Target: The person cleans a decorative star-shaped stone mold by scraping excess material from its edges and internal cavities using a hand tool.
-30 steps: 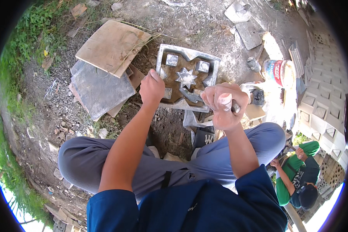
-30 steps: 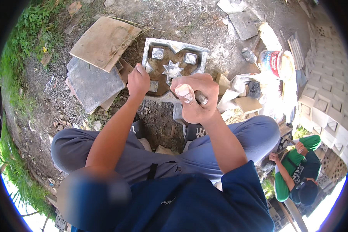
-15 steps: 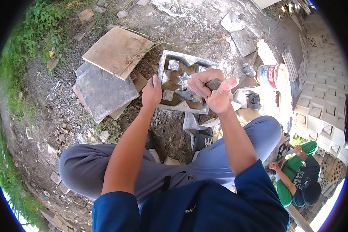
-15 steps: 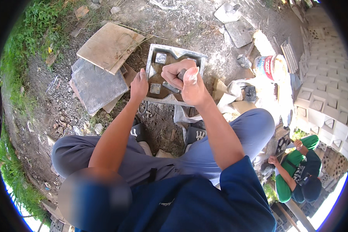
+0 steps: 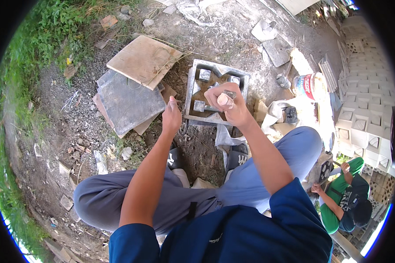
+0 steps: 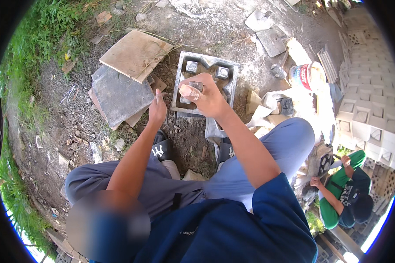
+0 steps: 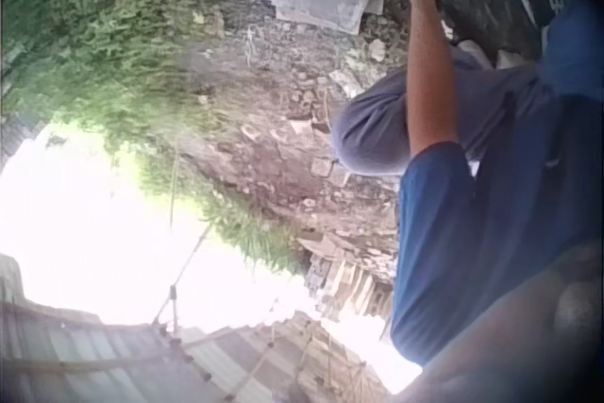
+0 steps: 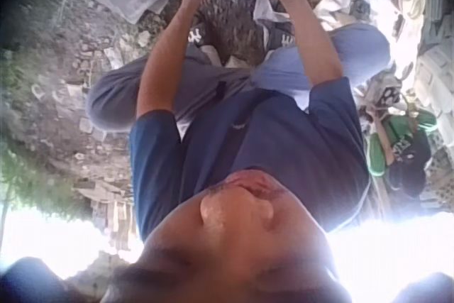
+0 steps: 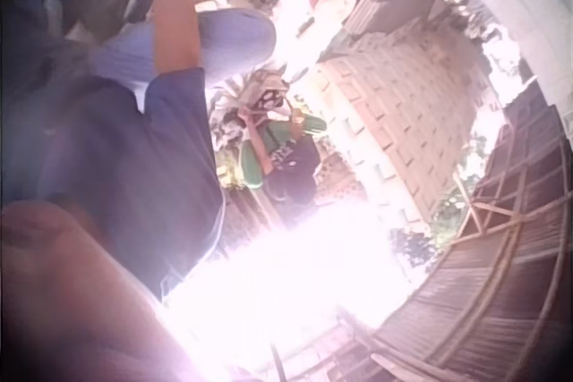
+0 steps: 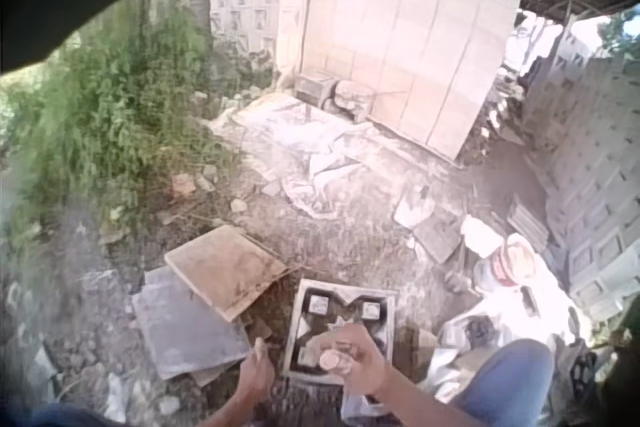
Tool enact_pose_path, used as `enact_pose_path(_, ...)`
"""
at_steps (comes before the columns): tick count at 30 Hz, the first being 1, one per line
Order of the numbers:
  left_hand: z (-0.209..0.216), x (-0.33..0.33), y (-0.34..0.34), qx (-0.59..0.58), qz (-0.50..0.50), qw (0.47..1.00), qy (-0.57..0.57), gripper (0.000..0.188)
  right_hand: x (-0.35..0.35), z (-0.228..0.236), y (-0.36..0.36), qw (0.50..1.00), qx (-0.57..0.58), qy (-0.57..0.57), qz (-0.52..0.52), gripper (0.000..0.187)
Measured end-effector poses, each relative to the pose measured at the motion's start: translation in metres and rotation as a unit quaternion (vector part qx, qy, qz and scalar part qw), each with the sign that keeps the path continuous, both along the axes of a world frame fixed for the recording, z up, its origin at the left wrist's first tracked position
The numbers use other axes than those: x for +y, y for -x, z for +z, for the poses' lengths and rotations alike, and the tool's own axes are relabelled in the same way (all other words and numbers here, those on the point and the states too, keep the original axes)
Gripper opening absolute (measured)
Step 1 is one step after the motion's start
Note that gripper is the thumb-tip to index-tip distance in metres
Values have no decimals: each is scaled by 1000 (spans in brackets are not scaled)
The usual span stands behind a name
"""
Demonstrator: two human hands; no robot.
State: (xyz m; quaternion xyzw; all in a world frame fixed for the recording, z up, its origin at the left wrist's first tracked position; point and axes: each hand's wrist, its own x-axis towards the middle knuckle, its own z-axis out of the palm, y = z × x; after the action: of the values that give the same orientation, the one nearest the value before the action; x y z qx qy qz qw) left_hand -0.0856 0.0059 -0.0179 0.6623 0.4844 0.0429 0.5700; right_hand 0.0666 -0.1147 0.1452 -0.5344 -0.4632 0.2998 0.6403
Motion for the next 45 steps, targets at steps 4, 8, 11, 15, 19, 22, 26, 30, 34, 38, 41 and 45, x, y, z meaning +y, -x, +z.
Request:
enact_pose_path(4,2,0,-4,-26,-1,999,-20,76,-14,-1,-14,986,-1,-76,148,44)
enact_pose_path(8,10,-1,-5,-30,4,999,-28,78,-14,5,8,996,-14,-47,-71,71)
enact_pose_path(11,12,5,3,-40,16,997,-69,77,-19,48,10,982,-8,-10,187,81)
enact_pose_path(15,14,-3,-8,-41,-2,997,-63,75,-7,32,3,987,48,62,139,84)
enact_pose_path(19,15,-5,-9,-39,-10,998,-58,75,-12,46,17,999,11,-27,-38,72)
enact_pose_path(22,11,-6,-7,-58,-23,994,-90,76,-12,44,18,998,-29,3,-58,60)
enact_pose_path(26,8,-3,-6,-20,-28,999,-32,75,-23,58,24,995,-23,17,-96,49)
enact_pose_path(30,7,-4,-6,-32,-25,996,-80,77,-17,43,34,990,-11,5,-138,47)
enact_pose_path(34,6,-11,-3,-30,-57,995,-73,76,-27,56,42,991,-89,-29,-99,46)
enact_pose_path(38,4,-9,-6,-30,-13,994,-101,75,-11,40,33,985,-78,51,-147,42)
enact_pose_path(41,9,-12,-6,-9,-6,993,-118,76,-17,59,34,988,-78,24,-133,43)
enact_pose_path(45,13,-8,-5,11,-29,996,-85,76,-8,51,25,988,-78,78,-112,46)
